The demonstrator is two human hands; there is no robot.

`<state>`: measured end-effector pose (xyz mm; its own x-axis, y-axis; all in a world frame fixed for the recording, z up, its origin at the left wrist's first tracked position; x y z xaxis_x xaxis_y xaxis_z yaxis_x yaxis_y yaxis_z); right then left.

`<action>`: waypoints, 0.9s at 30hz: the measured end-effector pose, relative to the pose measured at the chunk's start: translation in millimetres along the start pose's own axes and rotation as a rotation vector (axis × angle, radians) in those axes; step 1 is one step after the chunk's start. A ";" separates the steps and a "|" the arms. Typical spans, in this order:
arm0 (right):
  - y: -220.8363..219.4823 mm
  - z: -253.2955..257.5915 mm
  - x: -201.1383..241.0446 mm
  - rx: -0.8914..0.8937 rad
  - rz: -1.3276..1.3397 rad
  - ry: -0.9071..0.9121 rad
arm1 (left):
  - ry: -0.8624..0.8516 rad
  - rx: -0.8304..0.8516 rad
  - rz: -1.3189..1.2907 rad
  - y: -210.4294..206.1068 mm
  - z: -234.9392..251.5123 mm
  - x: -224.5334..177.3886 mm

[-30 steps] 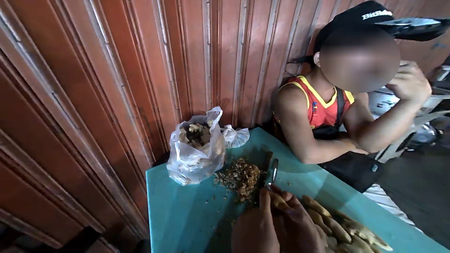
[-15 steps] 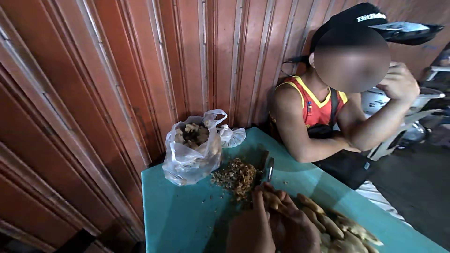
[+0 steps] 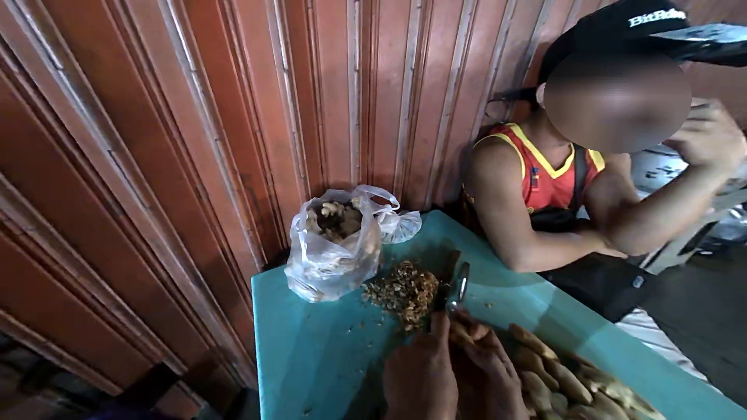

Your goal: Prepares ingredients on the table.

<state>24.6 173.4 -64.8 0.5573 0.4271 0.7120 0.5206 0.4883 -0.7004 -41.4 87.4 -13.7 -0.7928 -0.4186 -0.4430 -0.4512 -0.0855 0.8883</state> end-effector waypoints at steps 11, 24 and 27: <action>2.3 12.5 6.6 0.268 0.342 -0.154 | -0.211 -0.429 -0.363 24.6 -6.4 9.3; 17.1 10.0 49.5 0.097 0.026 0.212 | -0.311 -0.217 -0.420 3.9 -16.3 -33.2; 12.1 8.4 50.0 0.107 0.042 0.211 | -0.337 -0.235 -0.396 4.2 -16.1 -34.7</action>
<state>53.3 207.1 -37.2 0.7054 0.2859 0.6486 0.4292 0.5559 -0.7119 -9.2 87.0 7.3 -0.6858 -0.0055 -0.7278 -0.6681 -0.3919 0.6325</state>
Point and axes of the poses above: each hand's wrist, its own z-axis towards the middle knuckle, its own y-axis out of the back of the hand, x = y × z, the point moved 10 cm from there along z, towards the middle knuckle, and after that the axes turned 15 degrees about -y, right-handed, at the moved point
